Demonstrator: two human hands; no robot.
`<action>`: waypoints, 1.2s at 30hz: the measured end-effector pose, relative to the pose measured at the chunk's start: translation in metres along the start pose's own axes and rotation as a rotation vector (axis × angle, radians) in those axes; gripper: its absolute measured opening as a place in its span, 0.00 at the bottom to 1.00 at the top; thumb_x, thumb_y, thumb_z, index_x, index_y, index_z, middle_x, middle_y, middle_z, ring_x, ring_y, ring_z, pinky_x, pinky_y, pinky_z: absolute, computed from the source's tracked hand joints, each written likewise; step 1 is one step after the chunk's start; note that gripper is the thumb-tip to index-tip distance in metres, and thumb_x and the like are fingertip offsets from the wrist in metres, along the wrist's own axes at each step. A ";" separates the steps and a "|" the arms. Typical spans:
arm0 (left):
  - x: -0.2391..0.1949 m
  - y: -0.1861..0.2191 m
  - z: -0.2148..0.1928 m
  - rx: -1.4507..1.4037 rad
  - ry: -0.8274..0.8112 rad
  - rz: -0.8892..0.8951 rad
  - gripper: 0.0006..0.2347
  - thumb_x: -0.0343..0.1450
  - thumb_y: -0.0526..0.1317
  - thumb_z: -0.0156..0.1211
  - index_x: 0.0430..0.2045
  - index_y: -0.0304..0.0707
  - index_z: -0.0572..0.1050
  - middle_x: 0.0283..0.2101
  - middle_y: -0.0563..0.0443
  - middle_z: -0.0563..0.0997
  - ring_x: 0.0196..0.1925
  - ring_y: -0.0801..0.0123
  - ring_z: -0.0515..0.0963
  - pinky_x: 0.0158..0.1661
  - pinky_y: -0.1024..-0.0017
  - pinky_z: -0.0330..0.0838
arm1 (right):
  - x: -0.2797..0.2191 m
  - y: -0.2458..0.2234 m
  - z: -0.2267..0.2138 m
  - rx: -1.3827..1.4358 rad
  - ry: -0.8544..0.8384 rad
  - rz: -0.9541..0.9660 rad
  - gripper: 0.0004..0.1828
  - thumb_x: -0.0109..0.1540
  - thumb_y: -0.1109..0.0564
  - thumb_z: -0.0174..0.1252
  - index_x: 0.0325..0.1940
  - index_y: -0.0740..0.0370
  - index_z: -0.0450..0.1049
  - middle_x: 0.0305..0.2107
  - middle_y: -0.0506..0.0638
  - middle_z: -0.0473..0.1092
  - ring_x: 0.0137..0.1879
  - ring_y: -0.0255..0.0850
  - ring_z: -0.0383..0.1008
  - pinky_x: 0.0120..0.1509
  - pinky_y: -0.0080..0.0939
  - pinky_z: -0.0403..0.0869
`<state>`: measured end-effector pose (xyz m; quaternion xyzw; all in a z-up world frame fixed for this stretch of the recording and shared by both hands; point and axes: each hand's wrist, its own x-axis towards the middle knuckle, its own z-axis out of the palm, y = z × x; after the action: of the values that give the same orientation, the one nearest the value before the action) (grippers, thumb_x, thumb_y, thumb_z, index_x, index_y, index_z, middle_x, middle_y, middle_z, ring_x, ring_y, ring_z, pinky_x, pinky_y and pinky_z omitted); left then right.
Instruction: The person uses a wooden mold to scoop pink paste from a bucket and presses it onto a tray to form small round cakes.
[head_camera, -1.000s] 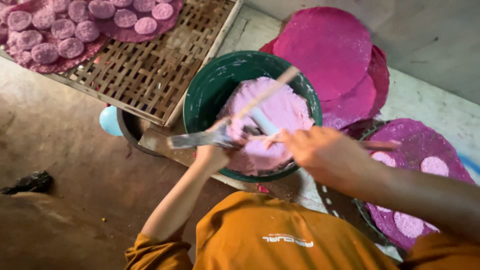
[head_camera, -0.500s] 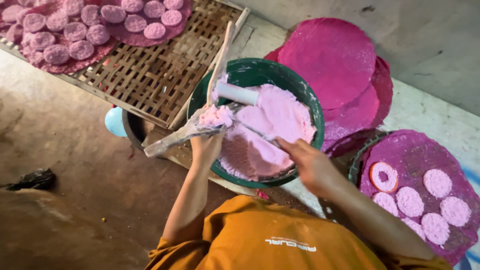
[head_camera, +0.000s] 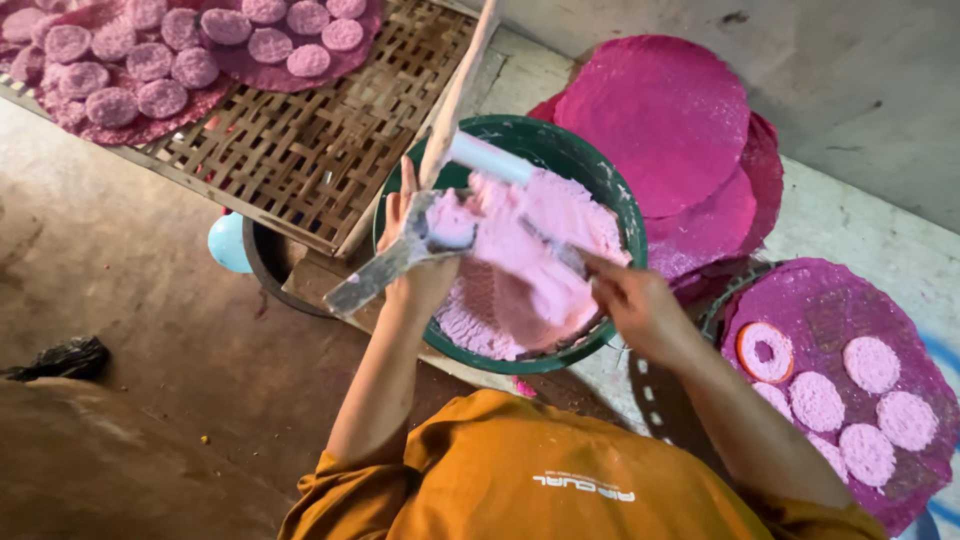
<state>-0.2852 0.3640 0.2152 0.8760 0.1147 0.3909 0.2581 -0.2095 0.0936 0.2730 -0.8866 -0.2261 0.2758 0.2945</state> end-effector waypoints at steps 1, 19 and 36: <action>-0.001 0.004 0.004 0.050 -0.016 0.015 0.22 0.62 0.41 0.71 0.50 0.35 0.75 0.72 0.26 0.61 0.53 0.41 0.76 0.46 0.55 0.78 | 0.008 0.000 0.000 -0.045 -0.004 0.084 0.24 0.70 0.61 0.50 0.72 0.53 0.67 0.37 0.64 0.79 0.38 0.49 0.77 0.45 0.49 0.77; -0.032 -0.069 -0.019 -1.404 -0.573 -0.577 0.16 0.58 0.27 0.64 0.40 0.31 0.75 0.34 0.47 0.77 0.33 0.69 0.78 0.32 0.73 0.72 | 0.015 -0.021 -0.097 -0.417 0.293 -0.443 0.24 0.67 0.54 0.58 0.67 0.37 0.71 0.46 0.54 0.79 0.37 0.44 0.81 0.41 0.44 0.79; 0.000 -0.025 -0.043 -1.032 -0.027 -0.237 0.13 0.69 0.36 0.66 0.44 0.37 0.70 0.46 0.48 0.81 0.49 0.66 0.83 0.51 0.68 0.79 | 0.014 0.000 -0.039 -0.209 -0.223 -0.343 0.22 0.66 0.46 0.52 0.66 0.40 0.72 0.23 0.50 0.77 0.22 0.37 0.68 0.29 0.41 0.72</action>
<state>-0.3172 0.4003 0.2260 0.6210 0.0022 0.3537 0.6995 -0.1748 0.0854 0.2946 -0.8249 -0.4323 0.2928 0.2167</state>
